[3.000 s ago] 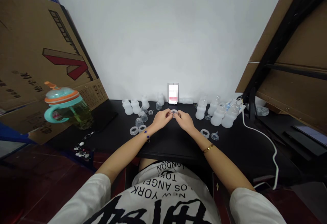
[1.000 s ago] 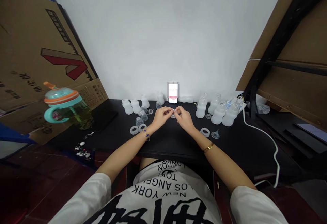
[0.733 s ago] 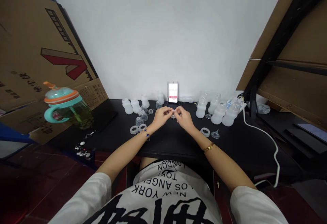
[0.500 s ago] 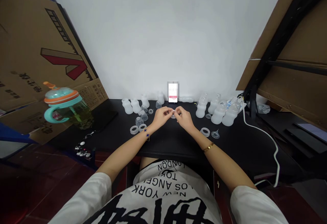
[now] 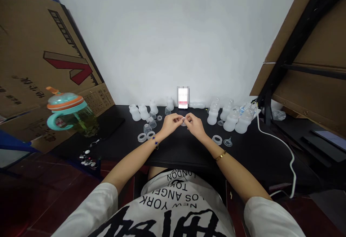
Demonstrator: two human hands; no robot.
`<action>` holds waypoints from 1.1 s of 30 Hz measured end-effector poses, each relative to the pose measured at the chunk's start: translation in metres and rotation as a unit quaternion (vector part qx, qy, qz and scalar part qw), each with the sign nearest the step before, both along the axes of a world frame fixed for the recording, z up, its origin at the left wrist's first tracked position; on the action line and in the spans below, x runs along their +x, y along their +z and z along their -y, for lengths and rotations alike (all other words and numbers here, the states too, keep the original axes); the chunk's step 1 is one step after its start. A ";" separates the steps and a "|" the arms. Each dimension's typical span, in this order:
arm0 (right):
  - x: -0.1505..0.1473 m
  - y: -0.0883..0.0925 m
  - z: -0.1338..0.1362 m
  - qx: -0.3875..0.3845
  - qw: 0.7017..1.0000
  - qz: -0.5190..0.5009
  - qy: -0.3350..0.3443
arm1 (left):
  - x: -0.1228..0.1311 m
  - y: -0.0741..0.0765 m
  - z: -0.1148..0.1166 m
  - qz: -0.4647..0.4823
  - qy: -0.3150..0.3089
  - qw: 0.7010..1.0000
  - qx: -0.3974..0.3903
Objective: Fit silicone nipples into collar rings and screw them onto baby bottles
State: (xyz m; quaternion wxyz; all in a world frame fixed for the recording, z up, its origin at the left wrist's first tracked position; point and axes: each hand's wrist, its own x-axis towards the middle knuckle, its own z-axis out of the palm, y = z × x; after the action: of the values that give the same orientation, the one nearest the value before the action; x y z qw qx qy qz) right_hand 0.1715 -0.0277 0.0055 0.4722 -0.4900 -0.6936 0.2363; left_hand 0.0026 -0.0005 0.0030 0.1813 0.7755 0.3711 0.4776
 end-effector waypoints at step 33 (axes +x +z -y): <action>0.001 -0.001 0.000 -0.024 0.999 -0.021 -0.003 | -0.002 -0.003 0.000 0.013 -0.027 0.994 -0.107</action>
State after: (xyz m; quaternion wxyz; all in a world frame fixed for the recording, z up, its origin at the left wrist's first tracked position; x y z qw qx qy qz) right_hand 0.1720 -0.0277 0.0041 0.4751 -0.4981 -0.6765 0.2618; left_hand 0.0010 -0.0002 0.0002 0.2810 0.7551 0.3962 0.4403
